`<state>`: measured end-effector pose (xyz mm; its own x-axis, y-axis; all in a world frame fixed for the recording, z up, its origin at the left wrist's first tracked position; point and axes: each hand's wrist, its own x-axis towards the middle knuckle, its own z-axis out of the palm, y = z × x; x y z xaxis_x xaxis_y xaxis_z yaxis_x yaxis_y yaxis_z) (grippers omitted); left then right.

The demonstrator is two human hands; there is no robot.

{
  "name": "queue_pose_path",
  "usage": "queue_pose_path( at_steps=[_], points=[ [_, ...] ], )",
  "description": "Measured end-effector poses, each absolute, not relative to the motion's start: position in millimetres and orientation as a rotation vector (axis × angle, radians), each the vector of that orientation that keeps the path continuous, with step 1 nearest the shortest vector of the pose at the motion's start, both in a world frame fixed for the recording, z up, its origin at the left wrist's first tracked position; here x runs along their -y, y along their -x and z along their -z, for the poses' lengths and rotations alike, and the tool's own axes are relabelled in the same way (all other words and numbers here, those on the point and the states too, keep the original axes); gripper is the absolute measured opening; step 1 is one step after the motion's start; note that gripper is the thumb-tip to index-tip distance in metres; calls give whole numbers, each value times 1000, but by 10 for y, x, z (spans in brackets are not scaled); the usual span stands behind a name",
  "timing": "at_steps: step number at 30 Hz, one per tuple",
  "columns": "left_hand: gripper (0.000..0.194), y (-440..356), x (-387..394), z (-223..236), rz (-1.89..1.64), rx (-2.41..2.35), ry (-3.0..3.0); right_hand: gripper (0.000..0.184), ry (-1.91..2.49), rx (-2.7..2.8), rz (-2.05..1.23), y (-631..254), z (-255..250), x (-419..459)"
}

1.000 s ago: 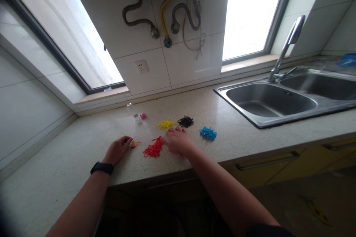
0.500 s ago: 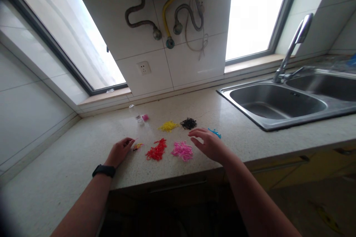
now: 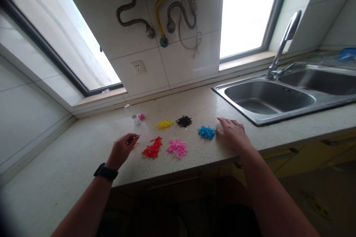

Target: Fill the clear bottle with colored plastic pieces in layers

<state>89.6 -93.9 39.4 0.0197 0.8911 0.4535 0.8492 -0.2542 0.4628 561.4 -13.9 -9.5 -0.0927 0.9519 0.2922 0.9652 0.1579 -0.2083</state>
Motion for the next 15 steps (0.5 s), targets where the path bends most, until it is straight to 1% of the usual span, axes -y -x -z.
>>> queue_pose_path(
  at_steps=[7,15],
  points=[
    [21,-1512,1305,-859,-1097,-1606,-2315,51,1818,2102,56,-5648,110,140],
    [9,-1774,1616,-1221,-1155,-1307,-2490,48,1821,2135,83,-5633,106,150]
  ],
)
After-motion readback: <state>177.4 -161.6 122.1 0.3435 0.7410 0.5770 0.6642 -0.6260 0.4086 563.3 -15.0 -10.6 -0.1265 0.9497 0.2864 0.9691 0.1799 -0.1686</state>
